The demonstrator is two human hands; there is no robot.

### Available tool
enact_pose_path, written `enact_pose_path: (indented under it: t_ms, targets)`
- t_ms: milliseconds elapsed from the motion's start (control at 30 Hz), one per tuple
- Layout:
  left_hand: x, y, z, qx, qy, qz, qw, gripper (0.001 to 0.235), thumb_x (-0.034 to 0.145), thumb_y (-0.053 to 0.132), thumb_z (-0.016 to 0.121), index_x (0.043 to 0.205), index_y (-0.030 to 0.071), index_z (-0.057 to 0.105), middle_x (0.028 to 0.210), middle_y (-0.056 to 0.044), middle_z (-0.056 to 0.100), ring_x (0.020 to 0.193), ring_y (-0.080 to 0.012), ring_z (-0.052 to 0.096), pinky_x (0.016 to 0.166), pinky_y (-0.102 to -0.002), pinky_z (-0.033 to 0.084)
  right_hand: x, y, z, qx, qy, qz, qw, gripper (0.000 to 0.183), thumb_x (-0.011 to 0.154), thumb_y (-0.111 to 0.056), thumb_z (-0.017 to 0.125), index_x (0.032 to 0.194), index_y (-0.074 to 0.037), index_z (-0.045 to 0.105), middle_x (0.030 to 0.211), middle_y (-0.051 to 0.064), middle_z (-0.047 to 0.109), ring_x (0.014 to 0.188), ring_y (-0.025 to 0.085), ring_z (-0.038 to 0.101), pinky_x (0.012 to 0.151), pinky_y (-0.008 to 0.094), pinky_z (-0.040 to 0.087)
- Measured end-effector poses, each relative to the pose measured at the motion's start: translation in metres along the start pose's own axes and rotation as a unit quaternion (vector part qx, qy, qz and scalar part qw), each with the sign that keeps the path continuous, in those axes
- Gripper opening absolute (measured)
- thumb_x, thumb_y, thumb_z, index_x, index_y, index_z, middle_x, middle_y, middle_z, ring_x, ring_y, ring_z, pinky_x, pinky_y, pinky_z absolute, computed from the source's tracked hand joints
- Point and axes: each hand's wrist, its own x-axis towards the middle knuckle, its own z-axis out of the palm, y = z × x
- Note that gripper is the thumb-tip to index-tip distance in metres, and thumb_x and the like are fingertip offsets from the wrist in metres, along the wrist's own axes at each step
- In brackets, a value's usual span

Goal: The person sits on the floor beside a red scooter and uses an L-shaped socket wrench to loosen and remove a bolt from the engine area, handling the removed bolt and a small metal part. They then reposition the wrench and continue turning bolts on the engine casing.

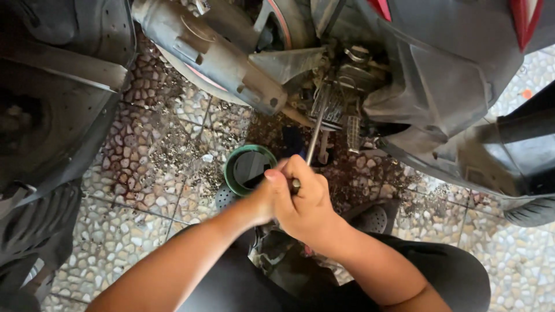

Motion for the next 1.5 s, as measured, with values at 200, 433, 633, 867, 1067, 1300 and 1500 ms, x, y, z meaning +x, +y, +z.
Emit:
enact_pose_path:
  t_ms: [200, 433, 633, 867, 1067, 1300, 1500]
  targets:
    - [0.069, 0.116, 0.021, -0.195, -0.004, -0.25, 0.948, 0.05, 0.104, 0.044, 0.037, 0.123, 0.003, 0.058, 0.11, -0.01, 0.069, 0.096, -0.0241, 0.07, 0.087, -0.04, 0.058, 0.011, -0.013, 0.002, -0.051, 0.003, 0.049, 0.997, 0.032, 0.098, -0.001, 0.07, 0.085, -0.005, 0.041, 0.063, 0.004, 0.047, 0.051, 0.012, 0.043, 0.047, 0.029, 0.036]
    - [0.128, 0.034, 0.016, -0.316, 0.038, -0.214, 0.923, 0.029, 0.11, 0.037, 0.047, 0.094, 0.012, 0.049, 0.065, 0.005, 0.042, 0.047, -0.0097, 0.036, 0.039, -0.029, 0.032, -0.005, 0.001, -0.005, -0.103, -0.035, -0.009, 0.994, 0.028, 0.099, 0.002, 0.072, 0.093, -0.003, 0.045, 0.071, 0.006, 0.05, 0.054, 0.013, 0.051, 0.052, 0.03, 0.04]
    - [0.109, 0.069, 0.051, -0.293, 0.158, -0.237, 0.913, 0.029, 0.109, 0.035, 0.037, 0.089, 0.014, 0.041, 0.063, 0.004, 0.034, 0.046, -0.0091, 0.022, 0.037, -0.027, 0.016, -0.065, 0.004, 0.017, -0.252, 0.083, -0.07, 0.961, 0.071, 0.075, -0.015, 0.079, 0.128, 0.004, 0.035, 0.118, 0.021, 0.045, 0.104, 0.038, 0.05, 0.092, 0.047, 0.044]
    - [0.113, 0.076, 0.054, -0.318, 0.158, -0.233, 0.905, 0.029, 0.11, 0.033, 0.035, 0.089, 0.013, 0.04, 0.062, 0.005, 0.031, 0.045, -0.008, 0.021, 0.036, -0.027, 0.016, -0.121, 0.067, 0.004, 0.289, 0.065, 0.273, 0.915, 0.055, 0.102, -0.053, 0.045, 0.12, -0.001, 0.045, 0.094, 0.015, 0.06, 0.076, 0.023, 0.062, 0.07, 0.038, 0.053]
    - [0.116, 0.078, 0.042, -0.284, 0.107, -0.233, 0.924, 0.031, 0.11, 0.035, 0.035, 0.089, 0.012, 0.04, 0.063, 0.004, 0.032, 0.046, -0.0082, 0.024, 0.038, -0.026, 0.02, -0.077, 0.06, -0.024, 0.289, -0.126, 0.249, 0.916, 0.081, 0.101, -0.079, 0.03, 0.088, -0.003, 0.052, 0.07, 0.002, 0.048, 0.064, 0.014, 0.047, 0.072, 0.029, 0.043]
    - [0.123, 0.081, 0.053, -0.248, 0.071, -0.284, 0.923, 0.035, 0.109, 0.041, 0.033, 0.088, 0.013, 0.037, 0.065, 0.004, 0.028, 0.049, -0.0102, 0.026, 0.043, -0.028, 0.025, -0.061, 0.056, -0.041, 0.22, -0.13, 0.426, 0.868, 0.076, 0.103, -0.067, 0.021, 0.058, -0.008, 0.038, 0.055, 0.002, 0.035, 0.052, 0.017, 0.033, 0.051, 0.034, 0.028]
    - [0.125, 0.089, 0.058, -0.244, 0.068, -0.281, 0.926, 0.034, 0.111, 0.038, 0.03, 0.089, 0.013, 0.035, 0.067, 0.003, 0.027, 0.051, -0.0108, 0.023, 0.046, -0.03, 0.025, -0.056, 0.043, -0.047, 0.209, -0.113, 0.484, 0.842, 0.075, 0.104, -0.065, 0.015, 0.059, -0.01, 0.038, 0.053, -0.001, 0.03, 0.049, 0.014, 0.026, 0.048, 0.031, 0.023]
